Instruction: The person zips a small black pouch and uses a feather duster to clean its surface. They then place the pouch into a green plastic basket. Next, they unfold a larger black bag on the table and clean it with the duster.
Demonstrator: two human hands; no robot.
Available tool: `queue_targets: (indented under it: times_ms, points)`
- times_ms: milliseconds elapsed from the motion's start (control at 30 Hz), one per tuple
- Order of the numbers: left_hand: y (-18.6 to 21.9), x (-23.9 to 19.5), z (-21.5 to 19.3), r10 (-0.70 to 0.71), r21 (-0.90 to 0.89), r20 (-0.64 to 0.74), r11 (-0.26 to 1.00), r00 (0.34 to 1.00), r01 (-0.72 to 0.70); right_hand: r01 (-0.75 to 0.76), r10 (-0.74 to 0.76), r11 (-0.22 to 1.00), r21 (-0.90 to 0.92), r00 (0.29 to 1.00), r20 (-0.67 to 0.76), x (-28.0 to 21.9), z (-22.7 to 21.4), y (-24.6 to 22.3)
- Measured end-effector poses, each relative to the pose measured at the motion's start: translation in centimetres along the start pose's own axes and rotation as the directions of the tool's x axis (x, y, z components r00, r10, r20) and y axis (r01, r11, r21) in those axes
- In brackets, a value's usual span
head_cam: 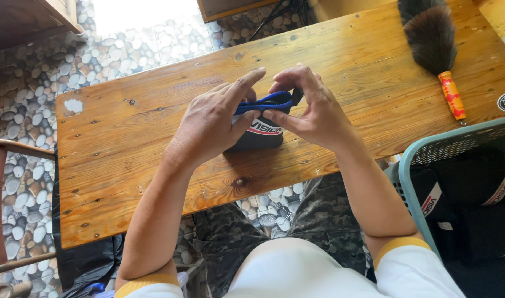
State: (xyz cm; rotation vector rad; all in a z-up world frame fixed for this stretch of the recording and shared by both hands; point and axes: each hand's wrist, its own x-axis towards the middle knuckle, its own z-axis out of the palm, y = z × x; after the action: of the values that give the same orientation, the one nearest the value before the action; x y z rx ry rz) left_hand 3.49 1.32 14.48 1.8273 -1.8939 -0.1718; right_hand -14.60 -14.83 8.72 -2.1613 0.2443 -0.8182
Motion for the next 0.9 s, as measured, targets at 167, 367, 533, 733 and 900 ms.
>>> queue_targets:
  times_ms: [167, 367, 533, 733, 900]
  points:
    - [-0.2, -0.1, 0.3, 0.015, -0.005, -0.015, 1.0, 1.0, -0.015, 0.214, -0.215, 0.964, -0.158, 0.976, 0.01, 0.2, -0.5, -1.7]
    - [-0.1, -0.3, 0.4, 0.009, 0.003, -0.025, 1.0, 1.0, -0.009, 0.289, -0.265, 0.917, -0.275, 0.957, 0.12, 0.7, -1.1, -2.4]
    - [0.1, -0.3, 0.2, -0.039, -0.045, -0.004, 0.998, 0.999, 0.038, 0.204, -0.166, 0.956, -0.21, 0.969, 0.183, 0.8, -1.3, -3.0]
    - [0.2, -0.1, 0.2, -0.041, -0.039, 0.026, 0.998, 0.999, 0.042, 0.188, -0.155, 0.957, -0.219, 0.975, 0.158, 0.6, -1.1, -3.4]
    - [0.2, -0.1, 0.3, -0.051, -0.02, 0.036, 0.998, 0.998, 0.052, 0.007, 0.01, 0.985, -0.173, 0.995, 0.094, 0.1, -0.5, -2.7]
